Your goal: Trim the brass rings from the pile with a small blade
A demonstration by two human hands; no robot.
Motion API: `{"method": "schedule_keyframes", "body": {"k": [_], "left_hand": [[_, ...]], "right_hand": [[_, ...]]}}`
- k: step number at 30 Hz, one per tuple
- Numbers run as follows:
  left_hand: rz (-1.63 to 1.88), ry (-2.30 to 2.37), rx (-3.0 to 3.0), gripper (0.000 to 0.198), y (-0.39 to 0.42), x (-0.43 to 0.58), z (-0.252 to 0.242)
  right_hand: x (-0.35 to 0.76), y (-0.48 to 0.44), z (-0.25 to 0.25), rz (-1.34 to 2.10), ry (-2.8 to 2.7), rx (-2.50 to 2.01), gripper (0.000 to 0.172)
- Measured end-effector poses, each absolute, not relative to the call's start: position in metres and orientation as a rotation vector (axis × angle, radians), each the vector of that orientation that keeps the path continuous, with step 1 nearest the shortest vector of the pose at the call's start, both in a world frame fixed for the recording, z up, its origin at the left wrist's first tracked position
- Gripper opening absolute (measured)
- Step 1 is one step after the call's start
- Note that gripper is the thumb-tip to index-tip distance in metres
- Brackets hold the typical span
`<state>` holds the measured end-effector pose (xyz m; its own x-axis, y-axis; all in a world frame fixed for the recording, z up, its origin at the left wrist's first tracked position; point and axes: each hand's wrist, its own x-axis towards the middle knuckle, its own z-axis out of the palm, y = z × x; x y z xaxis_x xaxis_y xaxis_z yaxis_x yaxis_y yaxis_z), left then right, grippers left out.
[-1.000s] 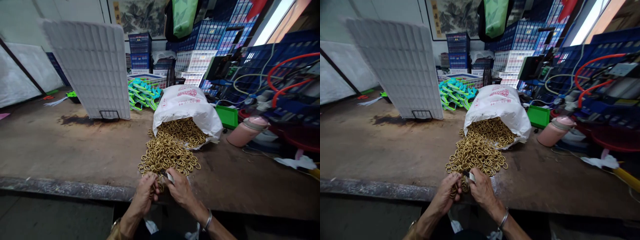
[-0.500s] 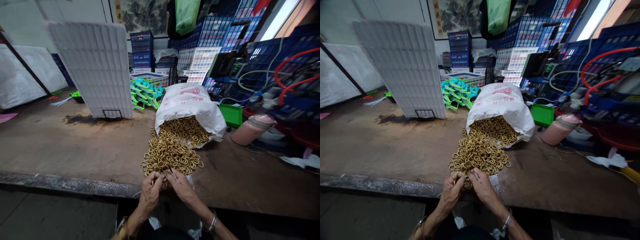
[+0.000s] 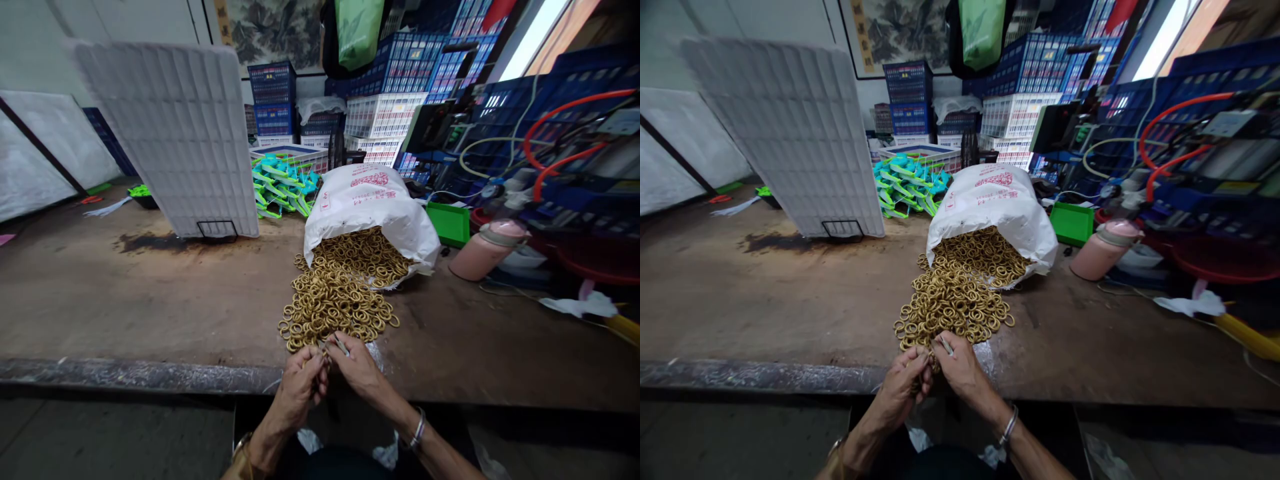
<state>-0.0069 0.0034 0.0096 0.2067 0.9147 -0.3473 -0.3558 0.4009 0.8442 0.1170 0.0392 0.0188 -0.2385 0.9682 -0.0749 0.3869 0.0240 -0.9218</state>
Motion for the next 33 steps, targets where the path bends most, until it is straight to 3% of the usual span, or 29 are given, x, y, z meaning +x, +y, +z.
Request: {"method": "schedule_keyframes", "body": {"k": [5, 9, 19, 26, 33], "left_hand": [[1.04, 0.975, 0.672, 0.033, 0.003, -0.007, 0.009], [1.037, 1.044, 0.697, 0.035, 0.005, -0.008, 0.011], [1.106, 1.092, 0.788, 0.037, 0.006, -0.008, 0.015], [1.039, 0.919, 0.696, 0.029, -0.006, -0.015, 0.03], [1.168, 0.779, 0.538, 0.022, 0.004, -0.023, 0.027]], "right_hand": [[0.124, 0.039, 0.013, 1.006, -1.8, -1.461, 0.023], [0.128, 0.032, 0.013, 0.851, -2.096, -1.433, 0.014], [0.121, 0.028, 0.015, 0.672, -2.355, -1.53, 0.026], [0.149, 0.041, 0.001, 0.453, -2.297, -1.886, 0.016], [0.149, 0.028, -0.007, 0.446, -2.24, -1.737, 0.008]]}}
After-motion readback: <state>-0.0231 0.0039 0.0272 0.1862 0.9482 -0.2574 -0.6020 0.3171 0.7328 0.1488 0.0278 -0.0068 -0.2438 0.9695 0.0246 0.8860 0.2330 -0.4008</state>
